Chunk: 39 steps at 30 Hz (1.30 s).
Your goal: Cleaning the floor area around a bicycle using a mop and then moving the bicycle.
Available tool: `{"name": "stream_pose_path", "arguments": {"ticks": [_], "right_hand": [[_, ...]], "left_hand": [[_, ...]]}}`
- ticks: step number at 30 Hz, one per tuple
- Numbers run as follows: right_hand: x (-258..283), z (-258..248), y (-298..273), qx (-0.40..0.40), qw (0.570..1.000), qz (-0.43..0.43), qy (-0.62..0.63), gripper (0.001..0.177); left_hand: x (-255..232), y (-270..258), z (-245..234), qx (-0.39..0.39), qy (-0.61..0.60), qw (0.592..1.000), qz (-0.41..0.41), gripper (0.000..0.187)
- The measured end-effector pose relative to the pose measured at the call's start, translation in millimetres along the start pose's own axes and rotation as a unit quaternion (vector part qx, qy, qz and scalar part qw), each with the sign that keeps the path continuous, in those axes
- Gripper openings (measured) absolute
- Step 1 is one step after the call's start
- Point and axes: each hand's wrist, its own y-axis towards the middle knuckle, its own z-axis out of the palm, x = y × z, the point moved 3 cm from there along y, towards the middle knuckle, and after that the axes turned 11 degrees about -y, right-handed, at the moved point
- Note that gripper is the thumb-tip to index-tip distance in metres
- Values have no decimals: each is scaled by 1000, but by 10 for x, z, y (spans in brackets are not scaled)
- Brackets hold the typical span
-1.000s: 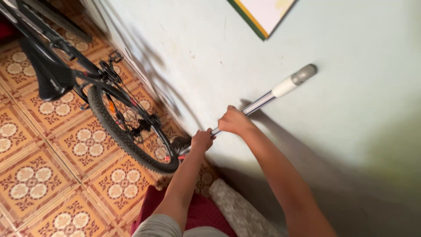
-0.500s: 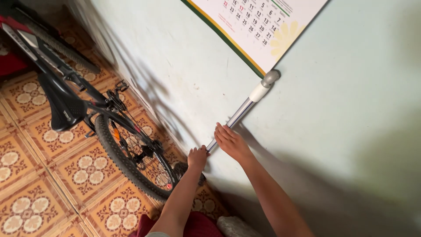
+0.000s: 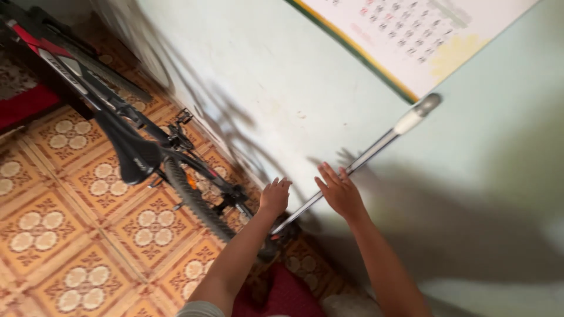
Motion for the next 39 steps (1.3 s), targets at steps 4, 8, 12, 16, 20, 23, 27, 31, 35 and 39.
{"name": "stream_pose_path", "arguments": {"ticks": [4,8,12,16,20,23,27,31,35,39], "right_hand": [[361,-248,181,1,999,28,17,33],[745,-304,331,50,993,87,54,24],[1191,-73,501,87,987,86,106,23],[1637,-54,792,106,983,74,132,24],[2115,118,919,220,955,79,184,31],[2423,186,954,323,917,65,223,37],[2709,260,928,377,884,63,269,40],[2855,382,1081,339,896,61,281,37],[2885,326,1496,267,908,84,313,32],[2878,163,1991,230,904,102,346,28]], "left_hand": [[291,-183,-501,-3,2,1000,17,37],[568,-421,-1020,102,74,992,-8,61],[1210,-556,-997,2,42,999,21,34],[1806,-734,-893,-75,41,996,38,35],[2208,-1055,-802,12,9,999,-29,28],[2362,-1270,-757,53,5,998,-44,32],[2581,-1355,-534,73,46,996,-9,37],[2505,-1427,-841,62,32,998,-10,37],[2417,-1374,-1367,0,109,990,87,41],[2628,-1215,-1715,-96,144,976,131,33]]}}
